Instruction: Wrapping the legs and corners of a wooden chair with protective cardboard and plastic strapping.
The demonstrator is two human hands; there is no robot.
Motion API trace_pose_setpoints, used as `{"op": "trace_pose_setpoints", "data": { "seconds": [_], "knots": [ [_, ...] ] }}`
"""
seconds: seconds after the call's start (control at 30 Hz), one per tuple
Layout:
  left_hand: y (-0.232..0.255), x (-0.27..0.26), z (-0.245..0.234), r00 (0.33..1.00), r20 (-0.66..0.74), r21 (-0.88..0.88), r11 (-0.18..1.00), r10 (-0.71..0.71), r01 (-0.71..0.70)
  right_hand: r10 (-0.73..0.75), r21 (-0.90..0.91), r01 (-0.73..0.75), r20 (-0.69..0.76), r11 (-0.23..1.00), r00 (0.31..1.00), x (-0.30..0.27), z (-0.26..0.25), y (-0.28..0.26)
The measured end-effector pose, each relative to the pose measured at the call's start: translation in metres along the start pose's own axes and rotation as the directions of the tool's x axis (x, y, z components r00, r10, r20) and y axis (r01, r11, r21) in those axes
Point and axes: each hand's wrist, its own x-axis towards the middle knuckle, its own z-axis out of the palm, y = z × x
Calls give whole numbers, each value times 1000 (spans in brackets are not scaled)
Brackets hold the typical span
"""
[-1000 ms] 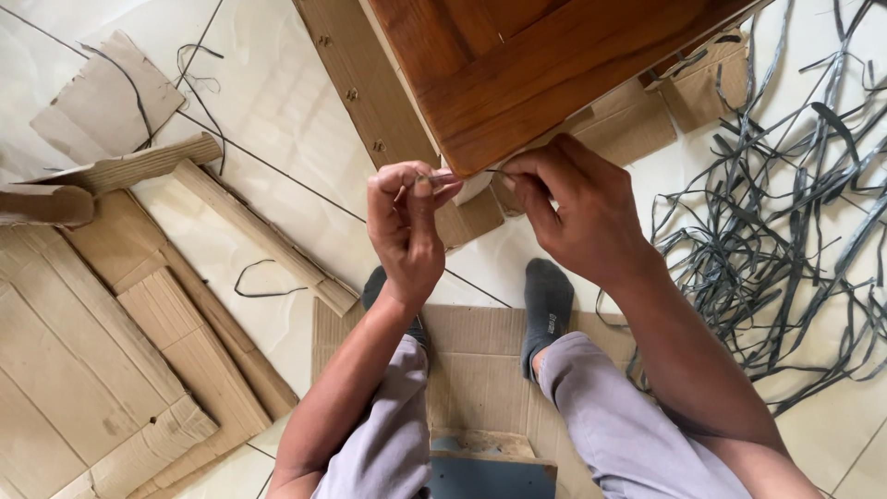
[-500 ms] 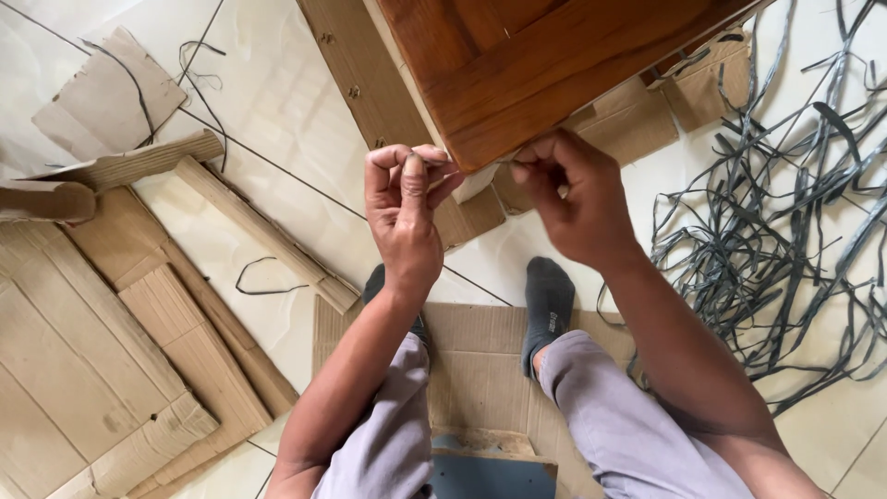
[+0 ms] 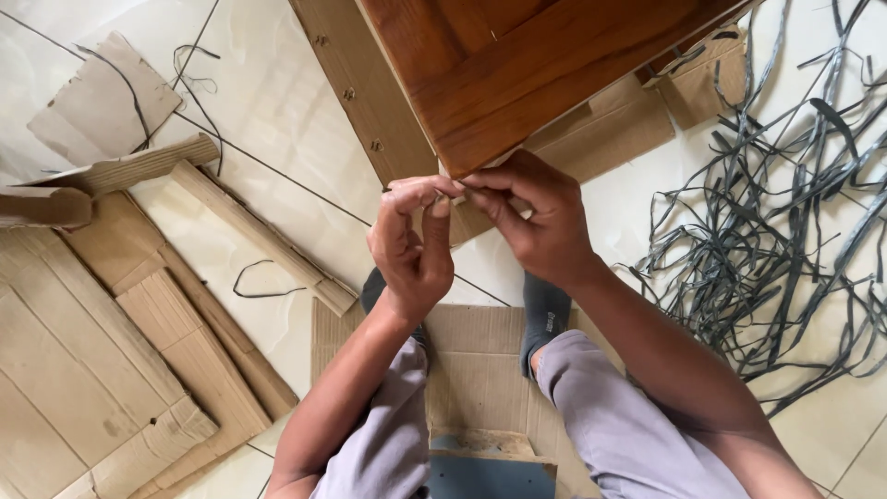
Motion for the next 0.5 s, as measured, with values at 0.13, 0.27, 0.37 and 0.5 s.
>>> {"op": "trace_pose_setpoints", "data": {
  "seconds": [0.13,0.27,0.37,0.5],
  "knots": [
    [3,6,2,996,0,64,994,93,-93,-192,-202,186,-13,962,981,4,3,-1],
    [5,6,0,995,-2,56,994,97,-96,-267,-262,263,21,928,963,8,2,-1],
    [4,5,-1,997,-6,-43,996,80,-80,-276,-273,272,27,923,961,8,3,-2],
    [-1,4,-3,991,-107,-8,996,84,-85,-270,-204,270,28,941,962,6,6,3]
  ]
}}
